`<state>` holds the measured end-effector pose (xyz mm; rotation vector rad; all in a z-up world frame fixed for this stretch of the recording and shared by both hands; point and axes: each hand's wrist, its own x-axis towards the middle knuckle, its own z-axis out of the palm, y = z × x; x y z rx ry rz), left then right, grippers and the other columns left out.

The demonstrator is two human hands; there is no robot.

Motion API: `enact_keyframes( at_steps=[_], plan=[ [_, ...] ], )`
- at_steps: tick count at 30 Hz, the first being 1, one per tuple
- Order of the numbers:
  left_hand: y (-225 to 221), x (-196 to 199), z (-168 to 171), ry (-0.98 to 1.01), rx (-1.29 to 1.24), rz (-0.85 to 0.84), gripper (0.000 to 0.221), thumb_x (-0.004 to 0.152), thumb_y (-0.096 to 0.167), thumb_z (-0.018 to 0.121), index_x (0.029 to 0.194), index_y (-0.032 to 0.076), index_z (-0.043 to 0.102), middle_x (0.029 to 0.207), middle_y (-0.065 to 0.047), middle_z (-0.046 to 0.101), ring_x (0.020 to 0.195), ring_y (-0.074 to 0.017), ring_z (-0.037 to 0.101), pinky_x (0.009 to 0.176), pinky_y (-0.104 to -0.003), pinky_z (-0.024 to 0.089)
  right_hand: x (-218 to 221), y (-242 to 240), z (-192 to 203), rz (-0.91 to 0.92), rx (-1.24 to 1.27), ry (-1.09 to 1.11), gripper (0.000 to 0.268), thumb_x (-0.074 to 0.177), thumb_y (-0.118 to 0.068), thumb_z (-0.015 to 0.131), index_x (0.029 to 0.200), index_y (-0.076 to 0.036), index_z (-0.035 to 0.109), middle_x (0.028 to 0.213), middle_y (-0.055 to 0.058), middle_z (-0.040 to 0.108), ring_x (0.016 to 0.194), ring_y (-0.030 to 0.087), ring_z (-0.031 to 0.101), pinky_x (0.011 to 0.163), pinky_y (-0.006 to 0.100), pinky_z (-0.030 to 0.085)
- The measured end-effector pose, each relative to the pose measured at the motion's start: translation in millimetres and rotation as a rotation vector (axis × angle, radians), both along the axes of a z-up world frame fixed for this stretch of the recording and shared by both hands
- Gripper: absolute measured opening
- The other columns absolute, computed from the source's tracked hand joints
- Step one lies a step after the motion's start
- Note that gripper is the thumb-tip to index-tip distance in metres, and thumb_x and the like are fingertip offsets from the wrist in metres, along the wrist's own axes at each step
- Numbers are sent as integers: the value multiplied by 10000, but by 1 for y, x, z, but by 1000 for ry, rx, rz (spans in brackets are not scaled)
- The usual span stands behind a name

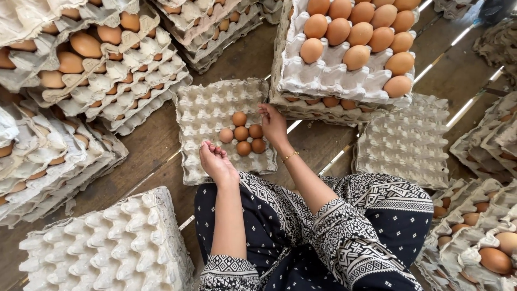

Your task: The person is sitting on the floor, picking up eggs one by one from a full tray, inspecting them for quality, and placing them into a new tray.

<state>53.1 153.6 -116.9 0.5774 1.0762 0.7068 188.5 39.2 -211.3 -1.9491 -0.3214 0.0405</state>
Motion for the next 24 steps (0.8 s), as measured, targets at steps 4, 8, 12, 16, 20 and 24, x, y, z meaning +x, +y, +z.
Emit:
enact_keyframes(
  at_steps=[4,8,12,16,20,24],
  plan=[
    [1,0,-1,2,-4,-1,166,951,340,590,961,175,600,787,96,459,701,-25,504,657,-150,387,-13,-23,5,-46,48,67,317,848,-7,607,1099,-171,711,935,46,744,879,201,707,732,292,565],
    [3,1,-1,-6,-4,14,156,950,325,587,951,169,597,777,94,450,690,-27,499,651,-147,394,-29,-52,20,-106,90,68,203,861,-63,665,1031,-143,743,868,61,737,807,177,690,707,284,557],
    [4,2,-6,-11,3,10,160,948,328,592,946,168,600,772,95,463,683,-23,505,651,-148,392,-44,-95,37,-189,44,23,144,872,-95,696,979,-162,767,782,55,722,722,160,663,664,292,534],
    [5,-1,-8,-10,7,4,165,946,331,598,946,166,600,765,91,468,675,-31,504,645,-155,397,-39,-136,79,-259,54,-21,116,897,-116,693,971,-174,763,741,18,725,681,102,646,661,256,520],
    [6,-1,-11,-24,45,-13,175,948,340,600,945,164,596,766,91,460,676,-30,508,639,-150,400,-32,-171,136,-335,67,-168,70,928,-106,695,933,-141,755,655,16,687,606,64,570,602,212,476],
    [9,-1,-15,-19,61,-13,164,947,322,593,941,158,592,753,92,463,661,-26,506,627,-145,399,-14,-203,180,-414,7,-342,66,957,-129,723,897,-113,745,619,37,654,574,98,556,570,239,468]
  ],
)
